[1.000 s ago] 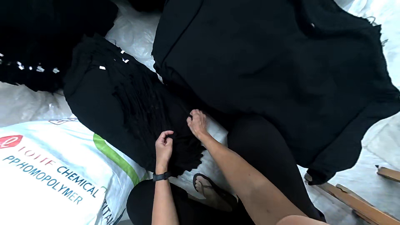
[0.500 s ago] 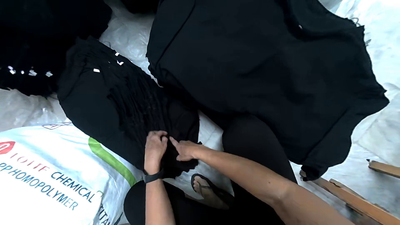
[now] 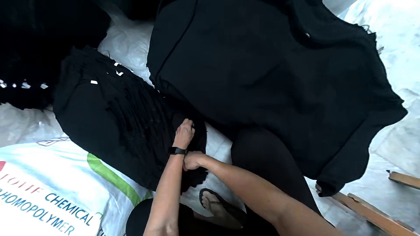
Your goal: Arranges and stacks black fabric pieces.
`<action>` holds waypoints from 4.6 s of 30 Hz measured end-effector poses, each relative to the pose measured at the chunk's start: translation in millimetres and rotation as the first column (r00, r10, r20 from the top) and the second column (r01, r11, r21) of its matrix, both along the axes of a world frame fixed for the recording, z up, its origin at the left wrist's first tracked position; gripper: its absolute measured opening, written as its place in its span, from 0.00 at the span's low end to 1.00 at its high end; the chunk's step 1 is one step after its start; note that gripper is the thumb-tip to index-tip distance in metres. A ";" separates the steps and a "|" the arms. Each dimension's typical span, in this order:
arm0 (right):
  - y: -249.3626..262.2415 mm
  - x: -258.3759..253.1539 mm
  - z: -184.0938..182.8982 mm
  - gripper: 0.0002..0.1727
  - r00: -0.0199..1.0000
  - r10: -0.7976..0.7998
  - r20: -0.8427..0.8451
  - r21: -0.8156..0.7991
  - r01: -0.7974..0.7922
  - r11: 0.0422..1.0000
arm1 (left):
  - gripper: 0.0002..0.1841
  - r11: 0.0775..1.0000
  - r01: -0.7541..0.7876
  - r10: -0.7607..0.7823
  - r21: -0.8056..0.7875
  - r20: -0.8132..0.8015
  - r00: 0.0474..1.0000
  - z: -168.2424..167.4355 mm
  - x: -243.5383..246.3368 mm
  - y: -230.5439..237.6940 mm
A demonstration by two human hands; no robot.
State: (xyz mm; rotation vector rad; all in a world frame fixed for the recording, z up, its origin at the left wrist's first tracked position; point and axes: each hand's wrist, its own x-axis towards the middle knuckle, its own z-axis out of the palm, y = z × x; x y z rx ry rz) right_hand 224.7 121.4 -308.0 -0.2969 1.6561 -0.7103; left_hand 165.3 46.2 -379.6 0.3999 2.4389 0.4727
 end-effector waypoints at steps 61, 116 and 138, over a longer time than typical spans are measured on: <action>-2.4 9.8 -36.7 0.14 0.534 -0.818 0.213 0.054 0.830 0.555 | 0.13 0.936 0.290 -0.284 -0.199 0.059 0.957 -18.5 -23.7 19.5; 5.4 68.4 23.8 0.27 0.984 -0.178 0.002 -0.208 0.175 0.962 | 0.21 0.906 -0.080 0.147 -0.415 0.131 0.980 -22.2 11.6 67.7; -45.1 58.1 -12.6 0.54 0.978 -0.181 -0.105 -0.203 0.157 0.967 | 0.13 0.976 0.172 -0.182 0.133 0.064 0.981 63.9 17.0 -64.1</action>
